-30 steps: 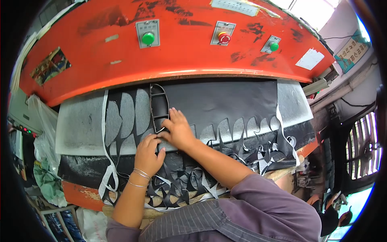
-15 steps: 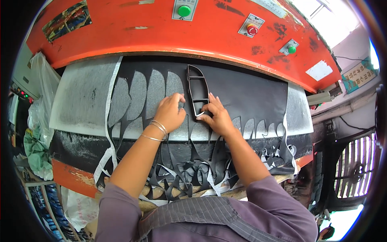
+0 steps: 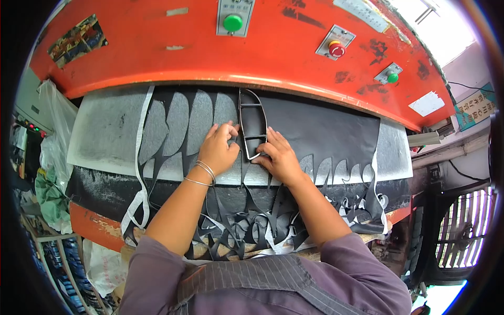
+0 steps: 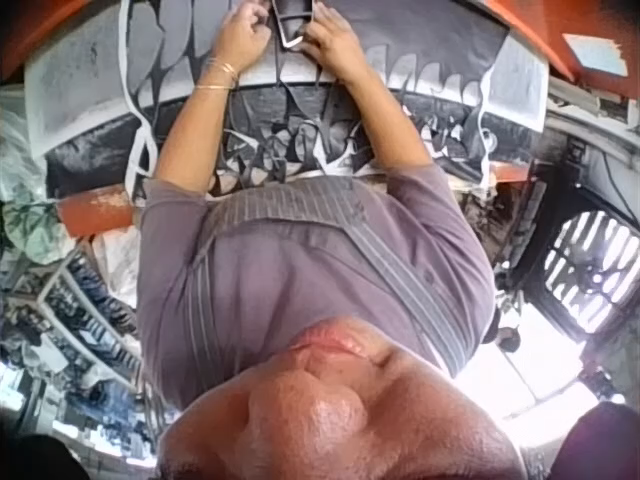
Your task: Operate a hydraulic press machine with a cutting die to cut shoe components from a sheet of leather or synthetic material.
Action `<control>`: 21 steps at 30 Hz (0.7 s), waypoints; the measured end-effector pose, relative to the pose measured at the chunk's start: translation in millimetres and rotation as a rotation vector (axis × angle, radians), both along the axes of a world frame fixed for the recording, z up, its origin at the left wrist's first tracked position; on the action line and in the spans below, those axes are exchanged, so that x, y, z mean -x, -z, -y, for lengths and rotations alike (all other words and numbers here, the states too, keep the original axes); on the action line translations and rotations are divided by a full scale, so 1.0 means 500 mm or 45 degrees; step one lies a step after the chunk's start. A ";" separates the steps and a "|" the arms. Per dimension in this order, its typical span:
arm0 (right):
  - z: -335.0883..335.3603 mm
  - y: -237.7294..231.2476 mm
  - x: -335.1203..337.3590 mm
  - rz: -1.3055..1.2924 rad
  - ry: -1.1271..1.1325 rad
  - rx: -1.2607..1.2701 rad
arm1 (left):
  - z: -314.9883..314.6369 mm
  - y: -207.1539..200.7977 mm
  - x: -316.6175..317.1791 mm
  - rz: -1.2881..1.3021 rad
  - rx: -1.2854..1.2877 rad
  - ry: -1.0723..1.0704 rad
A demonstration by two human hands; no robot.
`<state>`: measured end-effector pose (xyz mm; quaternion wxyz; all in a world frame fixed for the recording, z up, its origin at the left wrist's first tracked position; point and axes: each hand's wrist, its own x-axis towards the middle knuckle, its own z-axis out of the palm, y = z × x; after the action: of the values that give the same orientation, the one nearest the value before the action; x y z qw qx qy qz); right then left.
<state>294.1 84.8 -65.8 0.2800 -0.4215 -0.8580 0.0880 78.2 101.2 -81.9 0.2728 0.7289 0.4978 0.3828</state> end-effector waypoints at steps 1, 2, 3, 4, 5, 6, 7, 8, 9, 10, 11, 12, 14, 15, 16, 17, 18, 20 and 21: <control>0.002 -0.017 0.005 -0.031 0.045 0.098 | -0.006 -0.009 0.004 0.091 0.045 -0.038; 0.001 -0.033 0.010 -0.063 0.088 0.195 | -0.012 -0.019 0.010 0.081 0.021 -0.044; -0.013 -0.041 -0.007 -0.282 0.074 0.257 | -0.015 -0.039 0.012 0.107 0.231 -0.098; -0.012 -0.084 -0.020 -0.421 0.251 0.192 | -0.013 -0.064 0.018 0.133 0.444 -0.156; -0.035 -0.093 -0.054 -0.611 0.354 -0.009 | -0.020 -0.088 0.023 0.126 0.433 -0.168; -0.062 -0.123 -0.087 -0.961 0.420 -0.100 | -0.035 -0.114 0.025 0.202 0.045 -0.162; -0.076 -0.183 -0.109 -1.030 0.565 -0.263 | -0.047 -0.145 0.026 0.275 -0.340 -0.150; -0.096 -0.235 -0.143 -1.094 0.710 -0.430 | -0.050 -0.194 0.017 0.190 -0.586 -0.229; -0.123 -0.256 -0.213 -1.142 0.807 -0.603 | -0.053 -0.250 -0.001 0.119 -0.839 -0.291; -0.147 -0.275 -0.273 -1.060 0.984 -0.750 | -0.063 -0.281 -0.007 0.076 -1.085 -0.315; -0.166 -0.288 -0.313 -0.976 1.157 -0.885 | -0.063 -0.310 -0.010 -0.028 -1.123 -0.367; -0.187 -0.291 -0.329 -0.986 1.144 -0.897 | -0.089 -0.317 -0.001 -0.180 -1.036 -0.360; -0.206 -0.285 -0.349 -0.608 1.397 -0.768 | -0.097 -0.331 0.007 -0.359 -0.959 -0.325; -0.193 -0.278 -0.346 -0.613 1.389 -0.761 | -0.084 -0.324 0.011 -0.367 -0.956 -0.332; -0.160 -0.274 -0.337 -0.683 1.293 -0.699 | -0.060 -0.317 0.021 -0.253 -0.831 -0.244; -0.122 -0.265 -0.326 -0.750 1.196 -0.638 | -0.031 -0.309 0.029 -0.138 -0.705 -0.156; -0.076 -0.251 -0.297 -0.730 1.040 -0.660 | 0.012 -0.295 0.032 -0.136 -0.585 -0.119; 0.023 -0.183 -0.237 -0.632 0.718 -0.123 | 0.101 -0.243 0.055 -0.209 -0.226 0.028; 0.081 -0.140 -0.201 -0.537 0.661 0.272 | 0.143 -0.206 0.063 -0.238 -0.163 0.075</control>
<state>394.7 44.1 3.9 0.4185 -0.6251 -0.6314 0.1882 46.7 29.9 21.3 0.1892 0.7917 0.4740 0.3358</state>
